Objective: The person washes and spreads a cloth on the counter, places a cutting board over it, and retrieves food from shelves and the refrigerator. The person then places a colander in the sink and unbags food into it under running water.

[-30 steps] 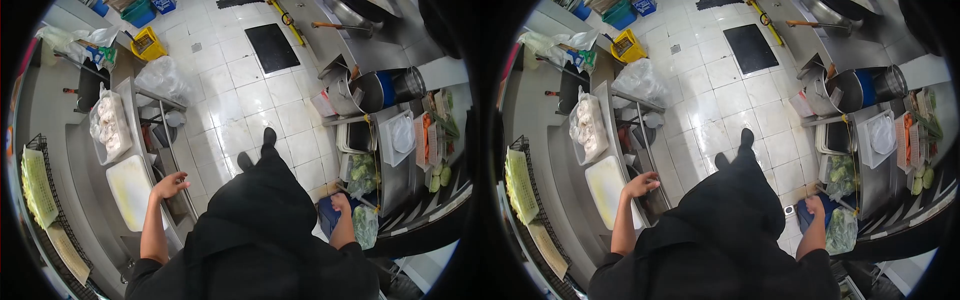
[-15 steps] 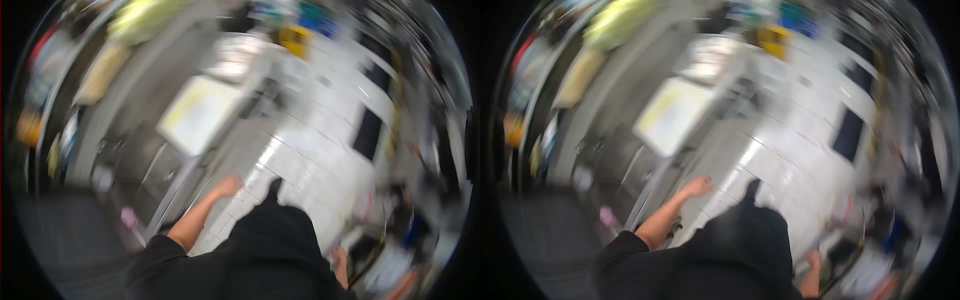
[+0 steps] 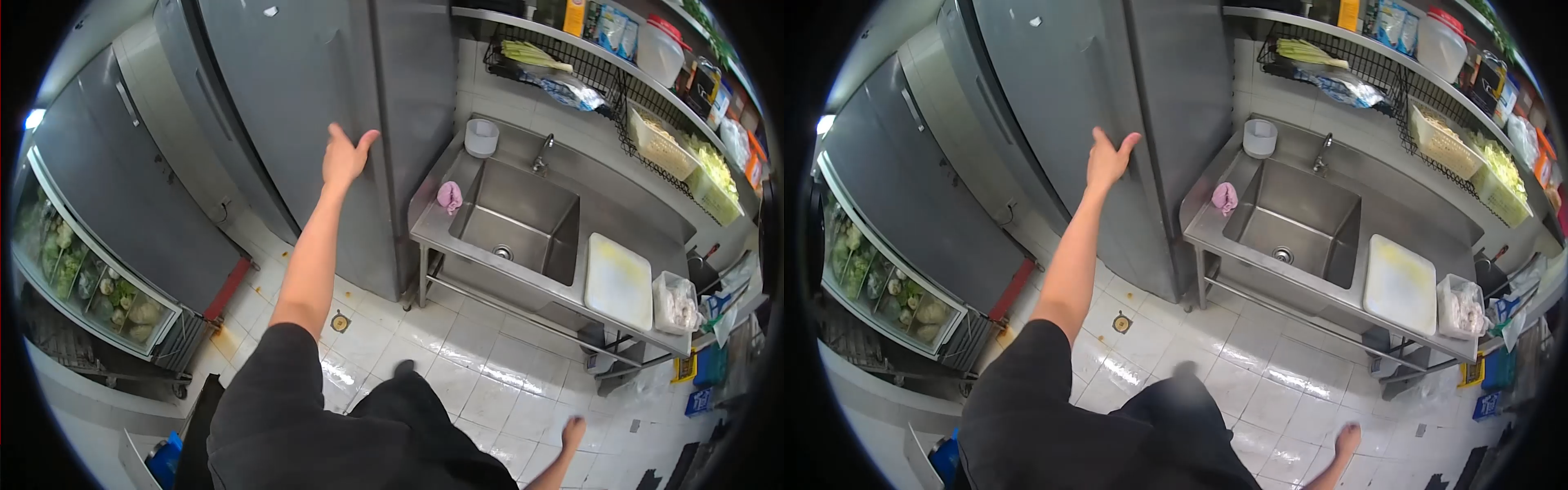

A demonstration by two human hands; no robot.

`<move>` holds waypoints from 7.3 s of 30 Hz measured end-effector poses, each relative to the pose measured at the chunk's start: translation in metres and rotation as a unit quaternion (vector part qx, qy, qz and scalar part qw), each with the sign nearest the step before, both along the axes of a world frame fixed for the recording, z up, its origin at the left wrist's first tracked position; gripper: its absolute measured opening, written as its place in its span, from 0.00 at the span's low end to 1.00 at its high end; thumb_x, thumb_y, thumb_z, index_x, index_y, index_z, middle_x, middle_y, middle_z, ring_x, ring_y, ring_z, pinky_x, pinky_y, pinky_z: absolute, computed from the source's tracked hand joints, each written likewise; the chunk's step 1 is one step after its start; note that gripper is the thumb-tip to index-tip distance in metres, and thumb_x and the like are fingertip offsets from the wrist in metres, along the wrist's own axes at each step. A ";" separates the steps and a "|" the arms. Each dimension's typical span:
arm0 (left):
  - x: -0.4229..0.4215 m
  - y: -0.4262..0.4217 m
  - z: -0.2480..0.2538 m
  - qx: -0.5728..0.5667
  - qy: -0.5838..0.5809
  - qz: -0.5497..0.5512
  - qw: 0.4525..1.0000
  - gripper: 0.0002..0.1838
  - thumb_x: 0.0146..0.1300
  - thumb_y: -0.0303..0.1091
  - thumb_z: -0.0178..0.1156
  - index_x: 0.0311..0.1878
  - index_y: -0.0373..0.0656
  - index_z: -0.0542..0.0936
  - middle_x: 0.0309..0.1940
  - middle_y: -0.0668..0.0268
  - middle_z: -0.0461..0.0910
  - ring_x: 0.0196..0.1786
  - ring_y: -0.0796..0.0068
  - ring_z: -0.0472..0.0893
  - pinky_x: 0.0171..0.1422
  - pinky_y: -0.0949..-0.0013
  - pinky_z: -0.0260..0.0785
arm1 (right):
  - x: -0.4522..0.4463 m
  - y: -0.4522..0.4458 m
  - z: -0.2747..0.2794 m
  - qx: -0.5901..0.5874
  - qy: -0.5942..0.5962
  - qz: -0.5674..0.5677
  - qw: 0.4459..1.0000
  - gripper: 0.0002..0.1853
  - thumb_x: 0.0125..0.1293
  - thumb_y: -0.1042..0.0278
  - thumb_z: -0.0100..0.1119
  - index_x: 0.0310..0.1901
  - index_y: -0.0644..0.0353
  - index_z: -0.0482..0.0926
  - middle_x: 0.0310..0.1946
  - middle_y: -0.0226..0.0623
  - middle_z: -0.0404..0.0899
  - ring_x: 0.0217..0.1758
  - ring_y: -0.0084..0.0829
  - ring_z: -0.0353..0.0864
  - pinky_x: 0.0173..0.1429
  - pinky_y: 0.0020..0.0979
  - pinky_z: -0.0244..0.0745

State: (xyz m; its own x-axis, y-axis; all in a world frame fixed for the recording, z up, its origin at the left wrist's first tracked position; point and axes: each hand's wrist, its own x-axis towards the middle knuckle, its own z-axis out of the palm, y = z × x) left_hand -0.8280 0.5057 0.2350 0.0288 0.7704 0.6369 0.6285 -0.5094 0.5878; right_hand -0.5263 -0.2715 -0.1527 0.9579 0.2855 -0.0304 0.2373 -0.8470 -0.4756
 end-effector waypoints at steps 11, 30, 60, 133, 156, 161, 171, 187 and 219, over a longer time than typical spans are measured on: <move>-0.177 -0.018 -0.046 0.055 -0.252 -0.140 0.956 0.23 0.71 0.37 0.57 0.20 0.42 0.62 0.14 0.74 0.59 0.22 0.86 0.57 0.23 0.72 0.47 | -0.193 0.462 0.011 -0.091 0.211 0.455 0.860 0.19 0.64 0.54 0.56 0.47 0.61 0.81 0.43 0.52 0.84 0.49 0.52 0.82 0.55 0.44 0.77; -0.493 0.033 -0.176 0.116 -0.422 -0.028 0.899 0.16 0.71 0.39 0.52 0.51 0.35 0.77 0.48 0.56 0.80 0.44 0.62 0.81 0.45 0.63 0.77 | -0.182 0.630 0.022 -0.219 0.132 0.551 0.794 0.18 0.62 0.56 0.54 0.40 0.65 0.82 0.44 0.54 0.83 0.50 0.54 0.81 0.57 0.47 0.76; 0.007 0.050 -0.089 0.038 -0.372 -0.052 0.926 0.30 0.79 0.49 0.35 0.60 0.26 0.70 0.59 0.55 0.72 0.61 0.65 0.71 0.70 0.68 0.57 | 0.091 0.228 -0.033 -0.322 0.298 0.324 0.838 0.22 0.62 0.58 0.52 0.49 0.69 0.81 0.51 0.58 0.80 0.57 0.53 0.79 0.62 0.46 0.74; 0.768 -0.282 -0.353 -0.286 0.337 -0.478 0.759 0.39 0.74 0.65 0.40 0.65 0.33 0.67 0.58 0.55 0.74 0.55 0.65 0.76 0.60 0.65 0.70 | 0.522 0.290 -0.317 0.294 0.218 -0.440 0.820 0.06 0.60 0.68 0.57 0.34 0.57 0.83 0.35 0.40 0.86 0.39 0.41 0.88 0.41 0.41 0.82; 0.765 -0.311 -0.339 -0.074 0.459 -0.307 0.831 0.37 0.72 0.65 0.36 0.70 0.46 0.66 0.71 0.58 0.64 0.76 0.58 0.57 0.75 0.43 0.43 | 0.496 0.310 -0.313 0.267 0.199 -0.482 0.810 0.12 0.70 0.67 0.53 0.49 0.64 0.78 0.39 0.39 0.83 0.42 0.35 0.86 0.43 0.34 0.82; 0.759 -0.298 -0.331 -0.093 0.433 -0.313 0.840 0.34 0.71 0.62 0.40 0.68 0.47 0.70 0.71 0.58 0.64 0.75 0.57 0.58 0.75 0.45 0.44 | 0.424 0.259 -0.247 0.680 0.132 -0.509 0.511 0.12 0.69 0.67 0.54 0.50 0.64 0.77 0.39 0.38 0.83 0.41 0.34 0.85 0.44 0.33 0.82; 0.706 -0.073 -0.378 -0.361 -0.121 -0.383 0.842 0.09 0.65 0.28 0.55 0.47 0.39 0.78 0.44 0.57 0.80 0.51 0.61 0.80 0.58 0.61 0.72 | 0.140 0.030 -0.022 0.558 0.068 -0.517 0.646 0.17 0.57 0.80 0.53 0.50 0.64 0.76 0.38 0.36 0.80 0.38 0.32 0.81 0.40 0.35 0.79; 0.536 0.037 -0.318 -0.806 -0.085 -0.554 0.190 0.38 0.67 0.65 0.52 0.68 0.45 0.67 0.61 0.57 0.75 0.61 0.58 0.76 0.64 0.46 0.70 | 0.230 0.402 0.228 0.377 0.073 -0.334 0.861 0.04 0.52 0.74 0.60 0.28 0.64 0.81 0.22 0.30 0.78 0.22 0.22 0.73 0.27 0.26 0.68; 0.491 0.007 -0.490 -0.802 -0.057 -0.112 0.584 0.41 0.66 0.59 0.50 0.78 0.56 0.51 0.77 0.58 0.47 0.74 0.45 0.54 0.69 0.37 0.59 | 0.509 0.039 0.097 0.302 0.101 -0.469 0.824 0.20 0.63 0.60 0.52 0.35 0.76 0.79 0.25 0.48 0.81 0.19 0.39 0.79 0.17 0.40 0.72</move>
State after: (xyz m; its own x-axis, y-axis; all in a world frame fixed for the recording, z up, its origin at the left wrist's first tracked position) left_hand -0.3370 0.5123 -0.2550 0.2701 0.3627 -0.8919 0.5627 0.6922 0.4519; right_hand -0.0168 -0.2327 -0.0558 0.7579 -0.5568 -0.3399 -0.5227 -0.2066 -0.8271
